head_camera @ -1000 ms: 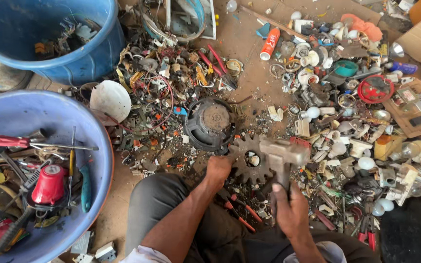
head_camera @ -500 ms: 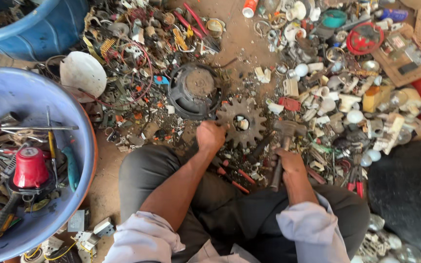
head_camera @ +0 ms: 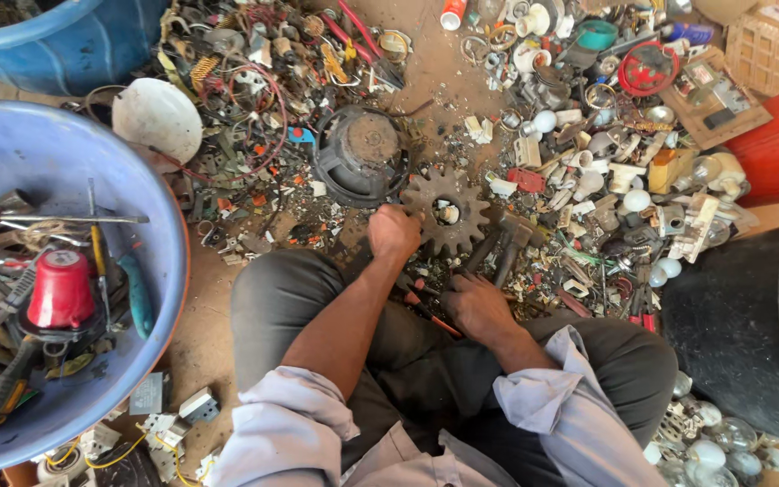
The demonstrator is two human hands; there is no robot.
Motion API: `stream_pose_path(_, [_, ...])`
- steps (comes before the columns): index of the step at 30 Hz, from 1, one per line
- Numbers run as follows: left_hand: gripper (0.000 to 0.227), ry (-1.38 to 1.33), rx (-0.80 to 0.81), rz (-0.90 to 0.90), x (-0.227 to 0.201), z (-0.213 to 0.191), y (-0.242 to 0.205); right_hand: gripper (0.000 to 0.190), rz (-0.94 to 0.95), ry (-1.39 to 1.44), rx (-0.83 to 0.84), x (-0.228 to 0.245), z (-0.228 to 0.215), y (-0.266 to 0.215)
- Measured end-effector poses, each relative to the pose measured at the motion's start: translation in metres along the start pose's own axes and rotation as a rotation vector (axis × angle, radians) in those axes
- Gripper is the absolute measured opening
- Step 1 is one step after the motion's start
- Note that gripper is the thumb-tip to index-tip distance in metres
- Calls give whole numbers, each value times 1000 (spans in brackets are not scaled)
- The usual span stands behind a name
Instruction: The person sits on the floor and uses a hammer to repeatedly strike a metal gear placed on a metal stand. They also use pliers to hold and adjust the gear during the process. The workspace is cluttered with various scrap materials and tools.
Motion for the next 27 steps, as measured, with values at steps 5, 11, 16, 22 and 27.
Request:
stream_pose_path(5, [38, 9, -12, 65, 5, 7, 7, 19, -183, -175, 156, 11, 19, 11])
stream_pose_path(11, [33, 14, -30, 117, 32, 40, 31, 31, -325, -288, 199, 30, 26, 22])
stream_pose_path(16, [25, 426, 31, 467, 38, 72, 51, 54, -426, -251, 73, 32, 19, 22])
stream_pose_path(22, [36, -74, 93, -30, 53, 58, 50, 23, -139, -46, 150, 19, 17, 21])
stream_pose_path(27, [36, 92, 154, 57, 33, 44, 37, 21, 553, 620, -208, -31, -24, 33])
Point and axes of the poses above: each hand's wrist, its own y-axis towards the middle knuckle, its own z-axis out of the palm, x = y × z, the point moved 6 cm from there along y, towards the middle knuckle, and after that the axes turned 1 degree about -x, right-handed, at the moved point
